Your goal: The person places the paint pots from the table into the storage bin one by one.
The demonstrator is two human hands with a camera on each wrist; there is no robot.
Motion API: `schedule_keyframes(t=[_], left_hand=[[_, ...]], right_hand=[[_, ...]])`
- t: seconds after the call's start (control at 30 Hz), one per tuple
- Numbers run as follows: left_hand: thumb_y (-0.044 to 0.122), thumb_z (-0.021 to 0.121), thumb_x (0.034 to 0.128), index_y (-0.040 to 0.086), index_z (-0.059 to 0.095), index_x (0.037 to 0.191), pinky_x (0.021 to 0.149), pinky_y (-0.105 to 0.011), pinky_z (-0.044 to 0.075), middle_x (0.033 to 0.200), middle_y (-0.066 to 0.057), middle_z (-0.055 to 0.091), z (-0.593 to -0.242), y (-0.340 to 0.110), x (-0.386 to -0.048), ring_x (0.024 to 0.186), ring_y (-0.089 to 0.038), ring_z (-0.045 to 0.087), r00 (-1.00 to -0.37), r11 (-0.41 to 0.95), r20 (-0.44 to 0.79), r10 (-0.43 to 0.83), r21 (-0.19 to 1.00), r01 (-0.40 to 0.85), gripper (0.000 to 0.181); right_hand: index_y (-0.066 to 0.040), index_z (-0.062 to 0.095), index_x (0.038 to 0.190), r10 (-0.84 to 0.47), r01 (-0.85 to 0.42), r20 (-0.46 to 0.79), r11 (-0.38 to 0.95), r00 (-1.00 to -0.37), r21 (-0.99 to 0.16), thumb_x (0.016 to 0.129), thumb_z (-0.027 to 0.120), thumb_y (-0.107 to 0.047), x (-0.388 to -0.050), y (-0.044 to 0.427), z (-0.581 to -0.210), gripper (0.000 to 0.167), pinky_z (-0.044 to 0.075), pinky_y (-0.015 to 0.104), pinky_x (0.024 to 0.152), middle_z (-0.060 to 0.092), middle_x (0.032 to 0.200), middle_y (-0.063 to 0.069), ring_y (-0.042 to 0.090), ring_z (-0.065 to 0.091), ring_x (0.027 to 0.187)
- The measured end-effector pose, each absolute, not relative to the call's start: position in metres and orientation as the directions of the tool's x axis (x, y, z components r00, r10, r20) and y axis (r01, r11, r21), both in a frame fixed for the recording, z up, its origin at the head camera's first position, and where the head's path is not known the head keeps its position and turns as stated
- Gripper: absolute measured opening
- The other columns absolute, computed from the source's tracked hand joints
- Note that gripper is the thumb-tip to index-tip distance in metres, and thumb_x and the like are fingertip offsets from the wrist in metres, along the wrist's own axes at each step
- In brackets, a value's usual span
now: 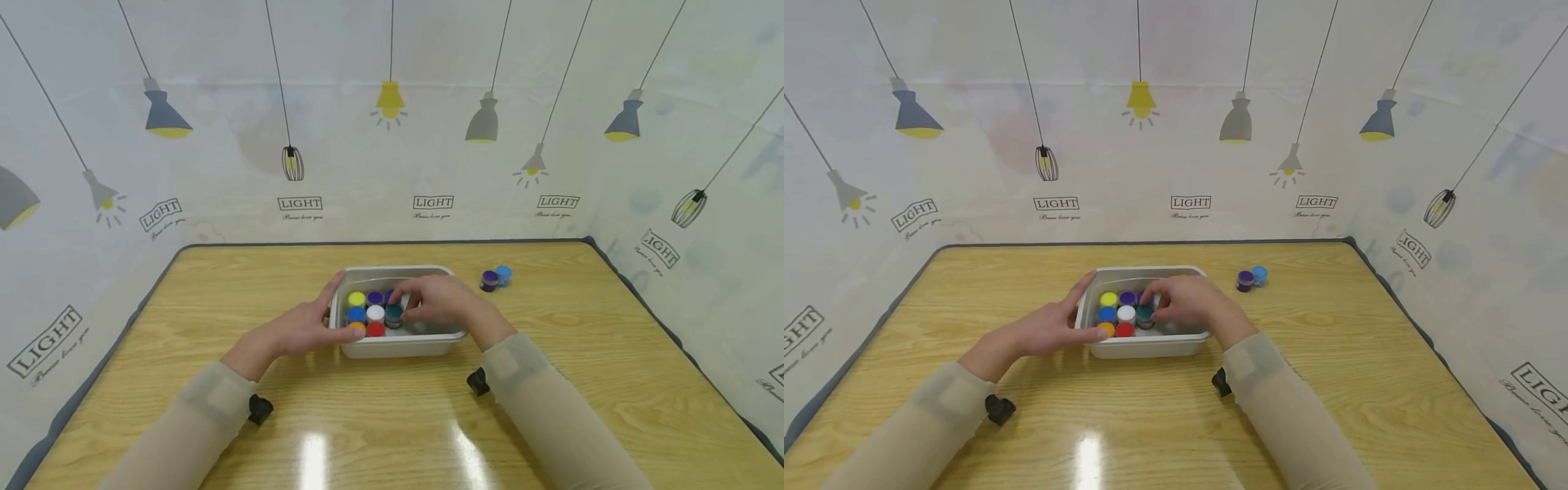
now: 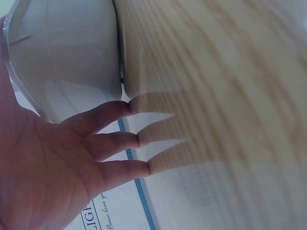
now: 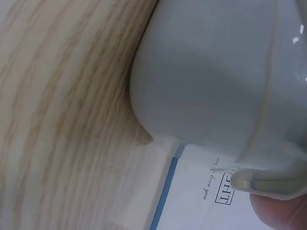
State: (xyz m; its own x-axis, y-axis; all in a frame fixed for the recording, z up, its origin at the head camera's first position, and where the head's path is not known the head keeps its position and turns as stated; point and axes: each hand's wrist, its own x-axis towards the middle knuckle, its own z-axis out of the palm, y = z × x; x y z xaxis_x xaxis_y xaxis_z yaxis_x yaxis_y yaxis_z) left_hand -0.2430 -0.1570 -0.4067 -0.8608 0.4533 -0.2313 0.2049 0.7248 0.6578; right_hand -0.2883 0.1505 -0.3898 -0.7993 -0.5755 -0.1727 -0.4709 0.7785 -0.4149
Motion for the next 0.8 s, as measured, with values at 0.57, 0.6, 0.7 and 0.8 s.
schedule_keyframes(t=[0.57, 0.6, 0.7, 0.8], left_hand=[[0.082, 0.068, 0.0923, 0.040, -0.013, 0.175, 0.123, -0.068, 0.040, 0.168, -0.030, 0.046, -0.4063, -0.1565, -0.2430, 0.146, -0.046, 0.056, -0.858, 0.720, -0.239, 0.454, 0.665, 0.196, 0.123], [0.081, 0.068, 0.0923, 0.040, -0.013, 0.175, 0.123, -0.068, 0.040, 0.168, -0.030, 0.046, -0.4064, -0.1565, -0.2430, 0.147, -0.046, 0.056, -0.858, 0.720, -0.240, 0.454, 0.667, 0.194, 0.123], [0.081, 0.068, 0.0923, 0.040, -0.013, 0.175, 0.124, -0.069, 0.039, 0.169, -0.029, 0.045, -0.4065, -0.1566, -0.2430, 0.148, -0.046, 0.055, -0.858, 0.718, -0.243, 0.453, 0.670, 0.190, 0.123], [0.081, 0.068, 0.0923, 0.040, -0.013, 0.176, 0.124, -0.068, 0.040, 0.169, -0.029, 0.045, -0.4063, -0.1566, -0.2428, 0.147, -0.046, 0.056, -0.858, 0.717, -0.240, 0.454, 0.670, 0.192, 0.123]], right_hand=[[-0.035, 0.076, 0.127, -0.566, -0.446, -0.145, 0.761, -0.812, -0.472, 0.103, 0.079, -0.029, -0.2858, 0.1521, -0.3892, 0.025, 0.058, 0.037, 0.087, 0.077, 0.102, -0.013, 0.009, 0.070, 0.092], [-0.035, 0.076, 0.127, -0.565, -0.445, -0.140, 0.758, -0.813, -0.477, 0.103, 0.079, -0.029, -0.2856, 0.1524, -0.3893, 0.025, 0.058, 0.037, 0.087, 0.077, 0.101, -0.013, 0.009, 0.070, 0.092], [-0.036, 0.075, 0.127, -0.564, -0.444, -0.125, 0.751, -0.816, -0.489, 0.103, 0.079, -0.029, -0.2848, 0.1531, -0.3900, 0.025, 0.058, 0.037, 0.087, 0.077, 0.101, -0.013, 0.010, 0.070, 0.091], [-0.035, 0.075, 0.128, -0.561, -0.442, -0.114, 0.747, -0.820, -0.496, 0.103, 0.079, -0.030, -0.2837, 0.1532, -0.3902, 0.026, 0.058, 0.037, 0.086, 0.076, 0.102, -0.013, 0.010, 0.070, 0.090]])
